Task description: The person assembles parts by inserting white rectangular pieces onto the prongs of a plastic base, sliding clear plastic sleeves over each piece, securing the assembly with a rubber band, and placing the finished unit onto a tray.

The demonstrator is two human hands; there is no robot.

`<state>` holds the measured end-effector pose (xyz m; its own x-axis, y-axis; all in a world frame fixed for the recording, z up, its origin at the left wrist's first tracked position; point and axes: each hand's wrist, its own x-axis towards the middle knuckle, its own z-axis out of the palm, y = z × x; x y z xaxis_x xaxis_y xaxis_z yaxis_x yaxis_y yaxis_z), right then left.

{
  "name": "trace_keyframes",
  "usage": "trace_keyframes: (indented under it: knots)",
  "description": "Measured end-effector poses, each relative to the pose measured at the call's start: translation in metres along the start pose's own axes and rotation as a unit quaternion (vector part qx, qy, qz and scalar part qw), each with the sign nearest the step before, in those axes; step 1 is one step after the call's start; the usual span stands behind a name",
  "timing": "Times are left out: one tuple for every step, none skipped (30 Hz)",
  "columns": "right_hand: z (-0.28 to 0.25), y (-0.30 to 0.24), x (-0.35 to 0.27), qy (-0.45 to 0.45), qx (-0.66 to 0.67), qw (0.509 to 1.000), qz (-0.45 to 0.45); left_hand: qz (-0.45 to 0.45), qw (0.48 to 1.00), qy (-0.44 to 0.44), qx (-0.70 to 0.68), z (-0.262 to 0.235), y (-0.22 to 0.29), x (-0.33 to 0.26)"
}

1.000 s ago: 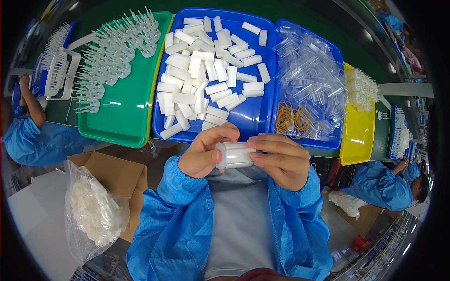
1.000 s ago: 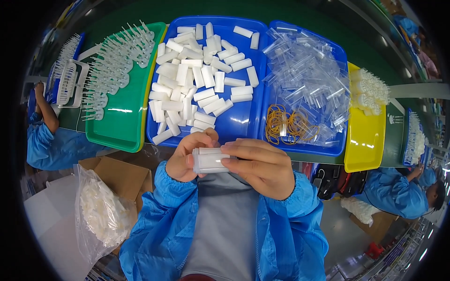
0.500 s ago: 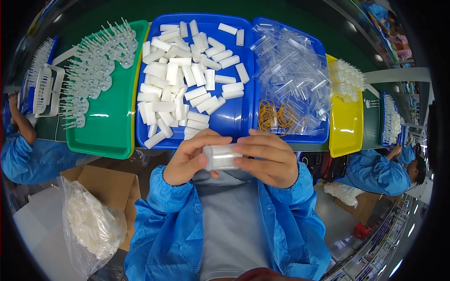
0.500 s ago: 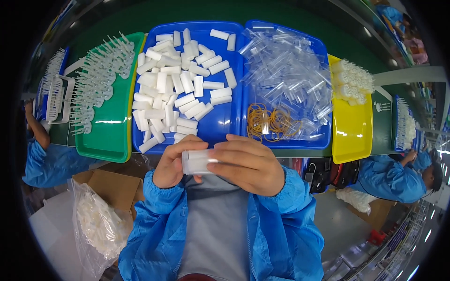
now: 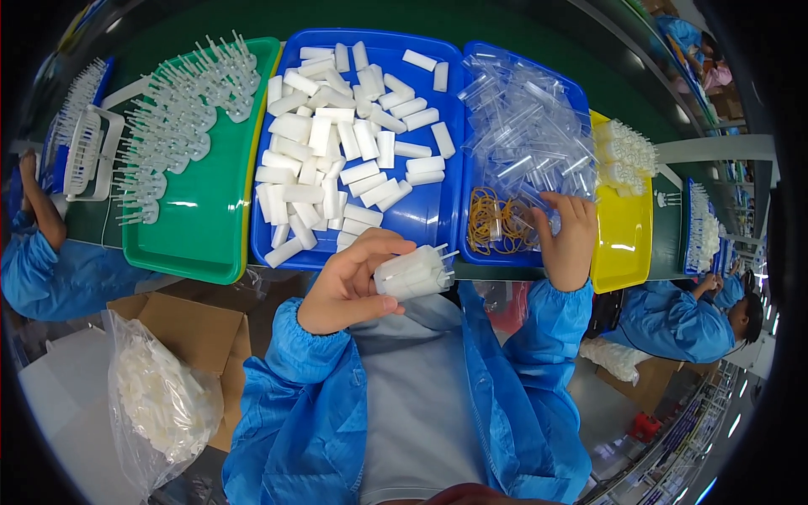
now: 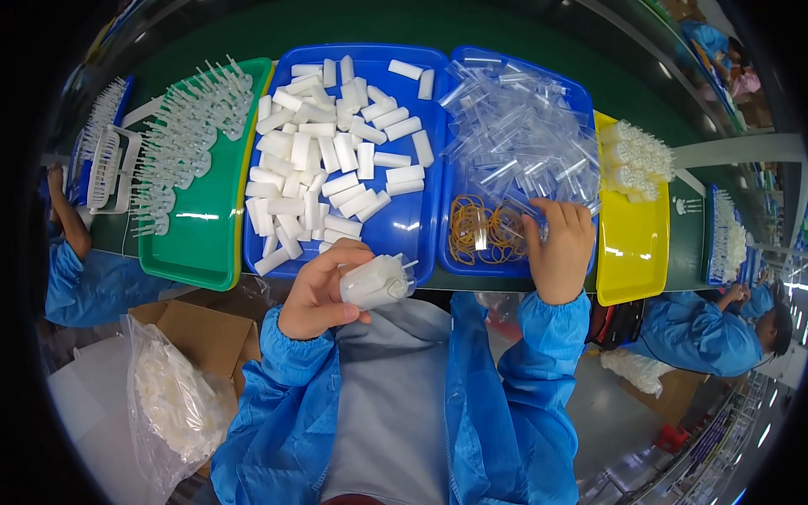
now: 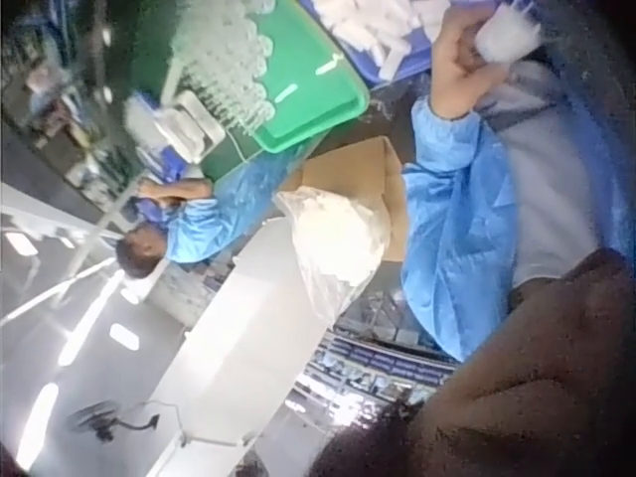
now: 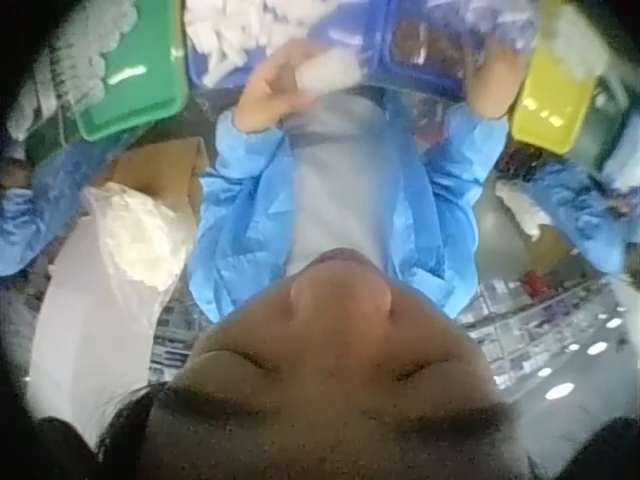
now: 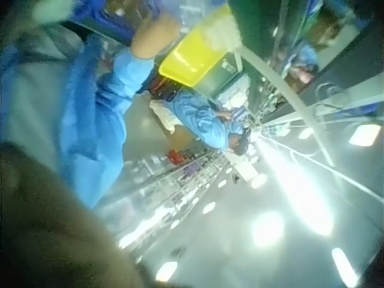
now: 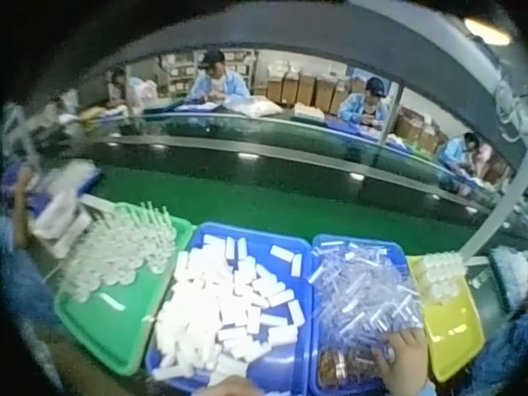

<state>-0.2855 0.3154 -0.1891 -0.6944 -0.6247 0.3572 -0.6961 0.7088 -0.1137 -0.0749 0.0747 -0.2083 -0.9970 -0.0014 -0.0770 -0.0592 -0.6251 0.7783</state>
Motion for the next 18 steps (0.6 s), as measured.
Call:
trace_keyframes:
  knots:
    - [0.0004,-0.001,0.0005,-0.001,0.004,1.0,-0.002,0.0,1.0,0.004,0.001,-0.0008,-0.0003,-0.0001]
    - [0.0,-0.0025,0.0016,-0.01,0.004,1.0,0.012,0.011,1.0,-0.003,0.005,-0.0004,-0.001,0.0005]
    - [-0.0002,-0.0036,0.0022,-0.02,0.005,0.999,0.026,0.022,1.0,-0.01,0.009,-0.0003,-0.0018,0.0007]
    - [-0.0004,-0.0039,0.003,-0.02,0.008,0.999,0.024,0.023,1.0,-0.006,0.01,-0.0012,-0.0028,0.0009]
    - [-0.0007,-0.0036,0.0035,-0.029,0.0,0.999,0.026,0.03,0.999,-0.013,0.007,-0.0024,-0.004,0.001]
    - [-0.0006,-0.003,0.004,-0.038,-0.008,0.999,0.028,0.036,0.999,-0.019,0.004,-0.0031,-0.0042,0.0005]
    - [-0.0001,-0.0006,0.0047,-0.046,-0.011,0.999,0.025,0.037,0.999,-0.018,0.004,-0.0028,-0.0041,0.0007]
    - [-0.0001,-0.0011,0.0062,-0.046,-0.01,0.999,0.023,0.041,0.999,-0.018,0.008,-0.0025,-0.0038,0.0009]
    - [-0.0007,-0.0019,0.0079,-0.033,-0.026,0.999,0.007,0.045,0.999,-0.019,0.013,-0.0024,-0.0035,0.0008]
    - [-0.0011,-0.0027,0.009,-0.02,-0.041,0.999,-0.009,0.046,0.999,-0.018,0.012,-0.0023,-0.0033,0.0004]
    - [-0.0005,-0.0031,0.009,-0.019,-0.041,0.999,-0.01,0.042,0.999,-0.017,0.008,-0.002,-0.0032,-0.0002]
    - [0.0005,-0.0033,0.0084,-0.021,-0.05,0.998,-0.012,0.037,0.999,-0.016,0.003,-0.0017,-0.0031,-0.0004]
    - [0.0012,-0.0043,0.008,-0.022,-0.06,0.998,-0.015,0.038,0.999,-0.015,0.003,-0.0015,-0.0026,-0.0006]
    - [0.0003,-0.0063,0.0078,-0.022,-0.06,0.998,-0.016,0.037,0.999,-0.013,0.004,-0.001,-0.0021,-0.0005]
    - [-0.0012,-0.0087,0.0074,-0.048,-0.054,0.997,0.009,0.037,0.999,-0.011,0.005,-0.0008,-0.0016,-0.0003]
    - [-0.0025,-0.01,0.0067,-0.074,-0.048,0.996,0.034,0.037,0.999,-0.011,0.005,-0.0009,-0.0013,-0.0003]
    - [-0.0024,-0.0097,0.0071,-0.074,-0.049,0.995,0.034,0.037,0.999,-0.013,0.009,-0.0012,-0.0009,-0.0003]
    - [-0.0018,-0.009,0.0081,-0.077,-0.042,0.996,0.033,0.038,0.999,-0.015,0.014,-0.0014,-0.0009,-0.0004]
